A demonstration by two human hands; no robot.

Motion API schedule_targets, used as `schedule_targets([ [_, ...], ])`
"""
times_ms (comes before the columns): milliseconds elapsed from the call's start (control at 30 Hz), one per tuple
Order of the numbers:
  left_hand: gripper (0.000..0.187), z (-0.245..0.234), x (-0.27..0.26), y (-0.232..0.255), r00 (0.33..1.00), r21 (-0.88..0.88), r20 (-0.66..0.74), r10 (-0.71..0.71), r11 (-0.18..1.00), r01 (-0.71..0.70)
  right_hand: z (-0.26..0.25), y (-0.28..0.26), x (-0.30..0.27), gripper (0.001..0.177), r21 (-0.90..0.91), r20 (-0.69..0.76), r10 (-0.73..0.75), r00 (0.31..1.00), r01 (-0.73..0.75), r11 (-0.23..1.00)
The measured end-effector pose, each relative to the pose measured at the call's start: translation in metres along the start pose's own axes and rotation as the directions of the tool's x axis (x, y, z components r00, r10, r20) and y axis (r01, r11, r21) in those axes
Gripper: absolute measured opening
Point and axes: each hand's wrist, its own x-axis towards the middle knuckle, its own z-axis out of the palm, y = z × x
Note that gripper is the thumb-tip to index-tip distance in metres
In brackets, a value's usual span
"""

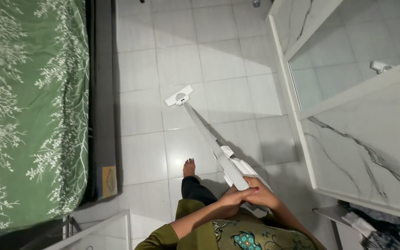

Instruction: Vacuuming a tiled floor in a bedroom using a cordless vacuum cleaner.

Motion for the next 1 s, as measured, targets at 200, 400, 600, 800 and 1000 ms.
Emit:
schedule_targets([
  [200, 0.047, 0.011, -0.007, -0.010, 1.000, -0.061, -0.015, 0.016, 0.998, -0.017, -0.007, 0.009, -0.009, 0.017, -0.065, 0.017, -0.051, 0.999, 0.052, 0.997],
  [400, 0.079, -0.005, 0.012, -0.008, 0.988, -0.269, -0.074, 0.137, 0.951, -0.152, -0.007, -0.011, 0.025, 0.014, -0.086, 0.065, 0.030, 0.997, -0.024, 0.996],
  [600, 0.076, -0.027, 0.008, 0.065, 0.984, -0.390, -0.166, 0.067, 0.912, -0.128, -0.016, -0.083, 0.081, 0.006, -0.092, 0.114, 0.026, 0.993, -0.015, 0.996],
  [800, 0.080, -0.069, 0.019, 0.136, 0.941, -0.327, -0.304, 0.151, 0.911, -0.252, -0.013, -0.120, 0.170, 0.005, -0.051, 0.079, -0.149, 0.986, 0.153, 0.987],
  [1000, 0.083, -0.129, 0.042, 0.212, 0.928, -0.272, -0.322, 0.188, 0.921, -0.280, 0.011, -0.120, 0.269, 0.009, 0.071, 0.096, -0.096, 0.991, 0.090, 0.993],
])
